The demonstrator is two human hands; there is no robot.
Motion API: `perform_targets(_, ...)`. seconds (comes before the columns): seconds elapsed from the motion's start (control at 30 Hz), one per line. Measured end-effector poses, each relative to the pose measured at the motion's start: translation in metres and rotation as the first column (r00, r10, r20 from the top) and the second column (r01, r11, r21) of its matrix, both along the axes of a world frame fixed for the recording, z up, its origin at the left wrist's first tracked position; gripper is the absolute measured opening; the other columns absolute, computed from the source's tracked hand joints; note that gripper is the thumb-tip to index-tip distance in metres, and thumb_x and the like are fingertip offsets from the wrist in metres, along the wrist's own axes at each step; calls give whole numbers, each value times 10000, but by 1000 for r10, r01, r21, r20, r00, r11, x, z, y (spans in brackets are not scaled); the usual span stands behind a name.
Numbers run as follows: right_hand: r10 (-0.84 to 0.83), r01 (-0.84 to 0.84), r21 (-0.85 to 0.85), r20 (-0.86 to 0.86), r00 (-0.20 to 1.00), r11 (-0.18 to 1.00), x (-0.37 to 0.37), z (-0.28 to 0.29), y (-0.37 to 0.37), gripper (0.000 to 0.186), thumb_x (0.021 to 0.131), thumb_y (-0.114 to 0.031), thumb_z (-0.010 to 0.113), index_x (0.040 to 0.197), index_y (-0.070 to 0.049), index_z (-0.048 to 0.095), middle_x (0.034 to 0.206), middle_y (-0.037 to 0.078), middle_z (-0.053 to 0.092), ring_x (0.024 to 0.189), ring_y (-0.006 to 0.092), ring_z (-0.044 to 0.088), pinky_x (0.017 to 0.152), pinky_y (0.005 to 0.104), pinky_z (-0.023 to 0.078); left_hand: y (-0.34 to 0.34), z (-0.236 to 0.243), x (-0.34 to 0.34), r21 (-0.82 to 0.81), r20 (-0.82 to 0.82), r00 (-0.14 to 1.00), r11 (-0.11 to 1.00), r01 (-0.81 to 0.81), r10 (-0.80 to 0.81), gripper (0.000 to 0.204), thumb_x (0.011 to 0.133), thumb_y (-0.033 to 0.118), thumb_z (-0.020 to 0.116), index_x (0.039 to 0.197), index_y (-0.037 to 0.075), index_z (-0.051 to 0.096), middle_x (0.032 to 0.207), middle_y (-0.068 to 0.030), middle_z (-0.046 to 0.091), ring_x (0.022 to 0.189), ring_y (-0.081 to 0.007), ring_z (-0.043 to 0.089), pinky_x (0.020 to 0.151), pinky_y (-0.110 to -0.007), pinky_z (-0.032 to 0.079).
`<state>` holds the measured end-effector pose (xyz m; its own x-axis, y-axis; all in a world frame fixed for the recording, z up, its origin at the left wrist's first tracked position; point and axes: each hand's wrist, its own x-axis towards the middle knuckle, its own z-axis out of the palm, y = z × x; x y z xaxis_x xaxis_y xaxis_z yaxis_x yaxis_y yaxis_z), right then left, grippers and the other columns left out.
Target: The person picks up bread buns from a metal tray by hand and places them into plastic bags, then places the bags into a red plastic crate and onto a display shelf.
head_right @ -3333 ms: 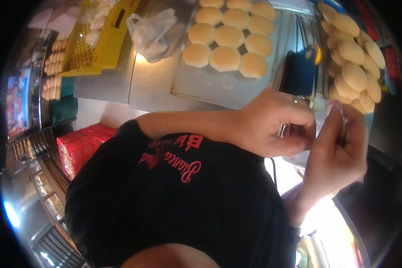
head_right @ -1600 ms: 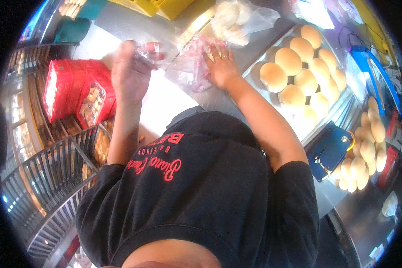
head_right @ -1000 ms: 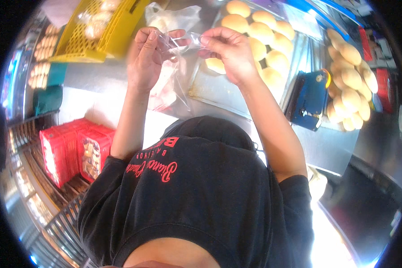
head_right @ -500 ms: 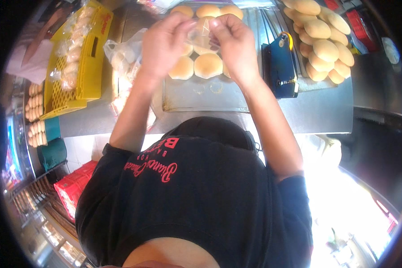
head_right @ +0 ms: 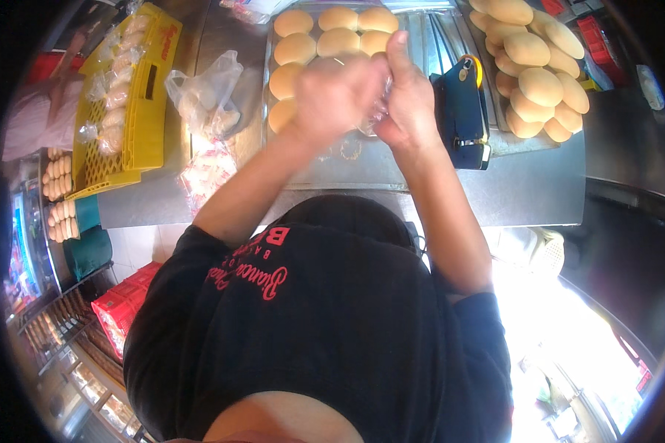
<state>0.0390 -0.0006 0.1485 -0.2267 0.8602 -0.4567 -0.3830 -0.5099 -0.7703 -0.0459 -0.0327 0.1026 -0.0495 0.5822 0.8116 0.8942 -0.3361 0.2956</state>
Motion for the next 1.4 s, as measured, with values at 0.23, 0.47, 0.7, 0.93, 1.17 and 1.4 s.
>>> perform_targets(0.23, 371, -308, 280, -213, 904, 909, 22, -32, 29, 577, 926, -572, 456, 581, -118, 368, 557, -28, 351, 458, 90, 328, 413, 234, 256, -16, 15, -44, -331, 844, 528, 686, 648, -92, 74, 875, 62, 610, 847, 15, 660, 761, -19, 635, 653, -62, 568, 600, -219, 495)
perform_targets(0.47, 253, -385, 523, 307, 918, 760, 17, -26, 15, 126, 833, -100, 697, 795, 3, 635, 635, 8, 581, 535, 61, 500, 470, 197, 366, -17, 6, -57, -201, 789, 592, 840, 505, -167, 157, 839, -4, 640, 987, 17, 689, 835, -8, 652, 709, -57, 566, 622, -204, 474)
perform_targets(0.7, 290, -219, 434, -106, 951, 874, 8, -21, 9, 268, 925, -266, 614, 793, -37, 571, 628, 9, 527, 586, 108, 485, 626, 263, 411, -29, -6, -48, -286, 941, 332, 692, 663, 71, 237, 937, 235, 580, 828, 31, 627, 692, 17, 579, 620, -45, 496, 562, -189, 389)
perform_targets(0.93, 639, -606, 245, -83, 765, 757, 37, -46, 2, 119, 933, -182, 584, 876, -80, 564, 658, -25, 494, 576, 72, 468, 579, 218, 383, -36, 1, -54, 121, 992, -81, 546, 829, -97, 244, 949, 231, 557, 800, 40, 589, 697, -24, 602, 593, -116, 555, 577, -255, 432)
perform_targets(1.17, 632, -624, 459, 161, 758, 632, 77, -37, 33, 325, 883, -372, 644, 922, -51, 620, 752, 7, 583, 683, 104, 575, 628, 246, 491, -39, 13, -82, -576, 697, 716, 571, 585, -31, 107, 848, 176, 659, 830, 70, 660, 711, -50, 592, 731, -105, 589, 673, -294, 455)
perform_targets(1.4, 687, -979, -49, 719, 103, 197, 54, -32, 34, 89, 837, 10, 580, 881, -2, 656, 816, 77, 657, 655, 135, 612, 597, 271, 517, -6, 33, -87, -435, 407, 854, 753, 494, -326, 40, 822, 72, 665, 853, 58, 687, 844, -14, 675, 819, -83, 605, 700, -254, 474)
